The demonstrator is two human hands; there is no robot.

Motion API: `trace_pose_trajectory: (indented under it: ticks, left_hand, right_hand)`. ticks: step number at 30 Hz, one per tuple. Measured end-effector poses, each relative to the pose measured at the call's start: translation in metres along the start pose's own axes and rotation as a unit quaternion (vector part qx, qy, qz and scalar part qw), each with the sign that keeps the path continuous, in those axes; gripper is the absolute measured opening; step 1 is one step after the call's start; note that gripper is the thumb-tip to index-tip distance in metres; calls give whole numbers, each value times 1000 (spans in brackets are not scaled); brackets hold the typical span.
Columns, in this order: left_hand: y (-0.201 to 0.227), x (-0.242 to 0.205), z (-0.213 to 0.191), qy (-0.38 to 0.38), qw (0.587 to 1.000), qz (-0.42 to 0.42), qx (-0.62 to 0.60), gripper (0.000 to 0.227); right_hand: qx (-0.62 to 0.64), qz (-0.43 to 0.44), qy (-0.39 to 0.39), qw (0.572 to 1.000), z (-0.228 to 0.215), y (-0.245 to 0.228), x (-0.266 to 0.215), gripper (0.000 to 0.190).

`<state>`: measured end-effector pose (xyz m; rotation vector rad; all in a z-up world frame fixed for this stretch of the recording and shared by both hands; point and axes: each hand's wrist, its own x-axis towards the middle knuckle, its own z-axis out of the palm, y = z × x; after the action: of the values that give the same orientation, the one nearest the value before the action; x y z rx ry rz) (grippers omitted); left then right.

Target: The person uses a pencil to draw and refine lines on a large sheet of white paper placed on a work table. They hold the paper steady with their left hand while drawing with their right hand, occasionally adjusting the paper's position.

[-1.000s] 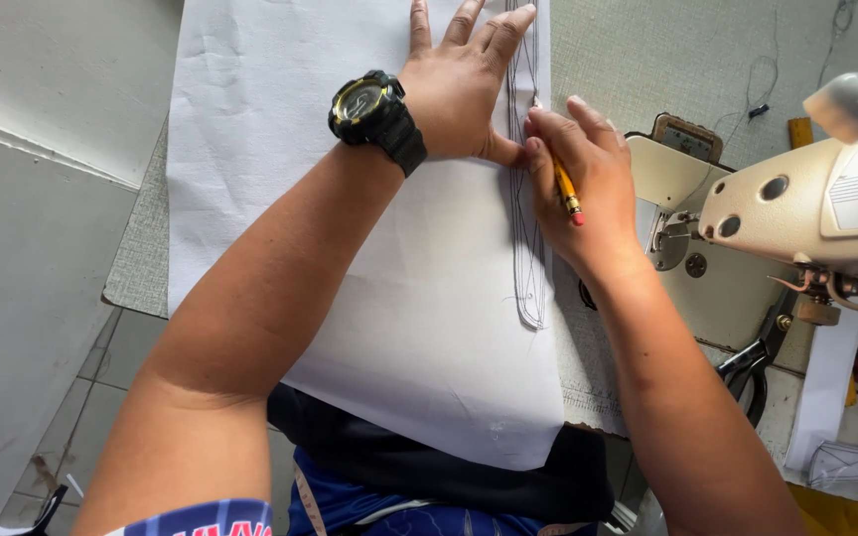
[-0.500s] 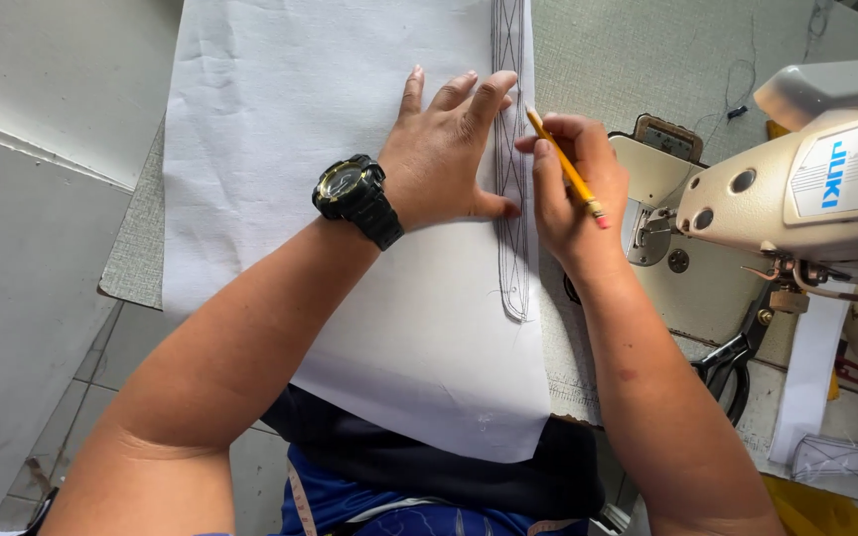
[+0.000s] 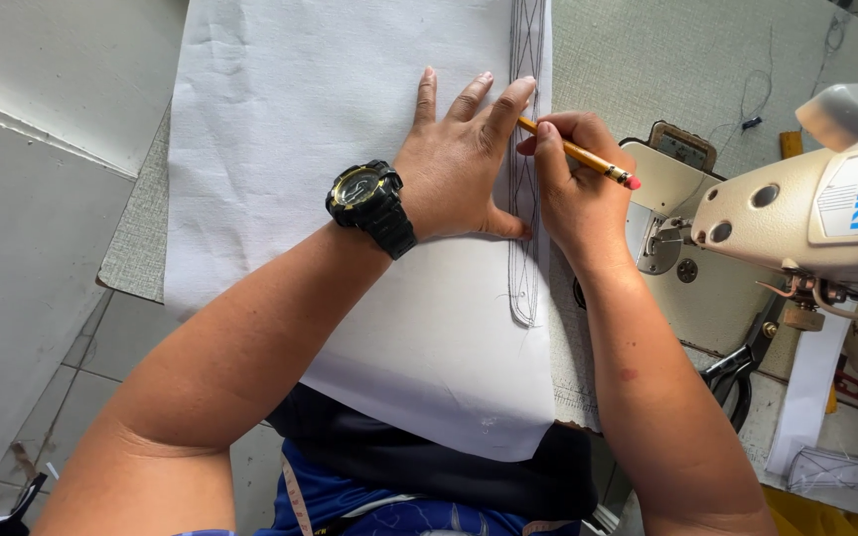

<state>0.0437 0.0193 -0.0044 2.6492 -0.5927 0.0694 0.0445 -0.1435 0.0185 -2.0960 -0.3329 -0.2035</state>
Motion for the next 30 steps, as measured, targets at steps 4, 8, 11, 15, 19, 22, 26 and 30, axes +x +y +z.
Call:
trace_pose_trajectory:
  ticks: [4, 8, 11, 15, 19, 22, 26, 30]
  left_hand:
    - [0, -1, -1, 1, 1000, 3, 2, 146]
    - [-1, -2, 0, -34, 999, 15, 31, 140]
    - [2, -1, -1, -66, 996, 14, 55, 143]
    - [5, -1, -2, -93, 993, 3, 72, 145]
    - [4, -4, 1, -95, 993, 8, 69, 142]
    - [5, -4, 2, -71, 994, 20, 75, 140]
    - [14, -14, 0, -39, 994, 98, 19, 125]
    - [18, -23, 5, -8, 995, 96, 5, 133]
  right_hand:
    - [-13, -17, -2, 1000, -1, -1, 1, 13]
    - [-84, 13, -30, 996, -13, -2, -5, 15]
    - [-154, 118, -101, 976, -30, -29, -13, 19]
    - [-145, 266, -154, 940, -38, -63, -23, 20]
    - [-109, 47, -88, 989, -39, -30, -25, 21]
    - [-117, 134, -101, 979, -36, -31, -20, 21]
    - [-107, 142, -108, 978, -35, -28, -21, 23]
    - [-127, 89, -101, 983, -38, -25, -26, 20]
